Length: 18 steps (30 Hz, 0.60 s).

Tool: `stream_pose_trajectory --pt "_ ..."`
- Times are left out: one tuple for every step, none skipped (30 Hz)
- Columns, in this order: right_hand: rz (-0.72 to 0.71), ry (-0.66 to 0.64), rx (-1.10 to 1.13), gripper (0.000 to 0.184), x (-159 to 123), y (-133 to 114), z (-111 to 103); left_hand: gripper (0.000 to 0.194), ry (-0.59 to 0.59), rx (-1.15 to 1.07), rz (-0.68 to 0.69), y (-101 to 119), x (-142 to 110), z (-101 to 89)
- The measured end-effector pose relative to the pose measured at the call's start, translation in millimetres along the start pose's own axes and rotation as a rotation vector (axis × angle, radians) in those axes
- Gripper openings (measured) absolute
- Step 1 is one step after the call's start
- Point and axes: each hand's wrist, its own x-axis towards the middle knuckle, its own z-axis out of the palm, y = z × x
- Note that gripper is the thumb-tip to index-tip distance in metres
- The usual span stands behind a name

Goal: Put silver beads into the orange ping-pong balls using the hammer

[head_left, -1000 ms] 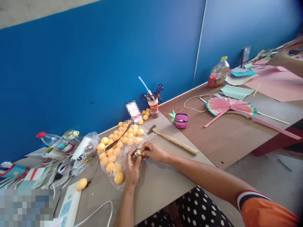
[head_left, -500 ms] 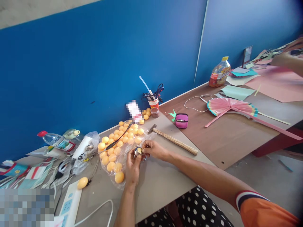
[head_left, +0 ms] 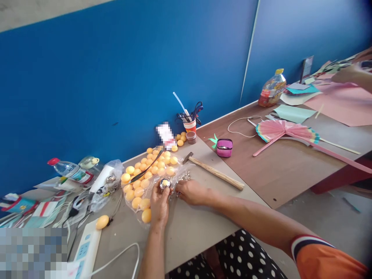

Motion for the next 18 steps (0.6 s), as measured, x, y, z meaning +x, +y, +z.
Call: stream_pose_trajectory --pt "0.016 -0.016 -0.032 0.012 -0.4 -2.0 -0.3 0.045 -0.004 0.008 0.006 -1.0 0.2 -0.7" --pt "0.039 -0.029 -0.049 0.013 -0.6 -3.6 -0.7 0.046 -0.008 0.017 0.011 -1.8 0.4 -1.4" --pt "0.063 -0.033 -0.054 0.014 -0.5 -4.5 -1.2 0.047 -0.011 0.026 0.014 -2.6 0.6 -2.3" --pt "0.081 -0.023 -0.055 0.014 -0.3 -4.8 -1.5 0.047 -0.010 0.034 0.014 -3.3 0.8 -3.3" --pt "0.096 -0.008 -0.054 0.014 -0.1 -4.6 -1.6 0.048 -0.008 0.042 0.014 -4.1 1.0 -4.4" --pt "0.109 0.005 -0.053 0.013 0.2 -4.0 -1.2 0.048 -0.005 0.051 0.013 -4.8 1.3 -5.6" --pt "0.116 0.015 -0.053 0.012 0.6 -3.2 -0.5 0.048 -0.003 0.060 0.014 -5.5 1.8 -6.6" --pt "0.116 0.022 -0.058 0.011 0.9 -2.4 0.6 0.049 0.000 0.073 0.018 -6.3 2.3 -7.6" --pt "0.112 0.024 -0.067 0.010 1.3 -1.7 1.9 0.049 0.001 0.088 0.026 -7.1 2.8 -8.3" --pt "0.109 0.022 -0.077 0.010 1.7 -1.3 3.5 0.050 0.000 0.106 0.034 -7.9 3.3 -8.8" --pt "0.107 0.019 -0.086 0.010 2.0 -1.2 5.1 0.051 -0.003 0.126 0.041 -8.6 3.8 -9.0" --pt "0.108 0.016 -0.093 0.010 2.3 -1.4 6.8 0.052 -0.009 0.143 0.047 -9.2 4.1 -8.9" --pt "0.109 0.014 -0.098 0.011 2.6 -1.6 8.4 0.052 -0.014 0.155 0.054 -9.7 4.3 -8.7" --pt "0.106 0.016 -0.100 0.011 2.7 -1.7 10.0 0.052 -0.020 0.162 0.059 -10.1 4.4 -8.4" --pt "0.096 0.019 -0.099 0.012 2.9 -1.7 11.7 0.052 -0.024 0.164 0.065 -10.4 4.4 -8.1" --pt "0.086 0.024 -0.099 0.012 3.0 -1.4 13.3 0.051 -0.025 0.164 0.071 -10.5 4.3 -7.9" --pt "0.078 0.030 -0.100 0.012 3.1 -0.8 14.9 0.051 -0.025 0.165 0.075 -10.4 4.1 -7.8" --pt "0.072 0.035 -0.100 0.011 3.1 0.1 16.5 0.051 -0.023 0.168 0.076 -10.3 4.0 -7.9"
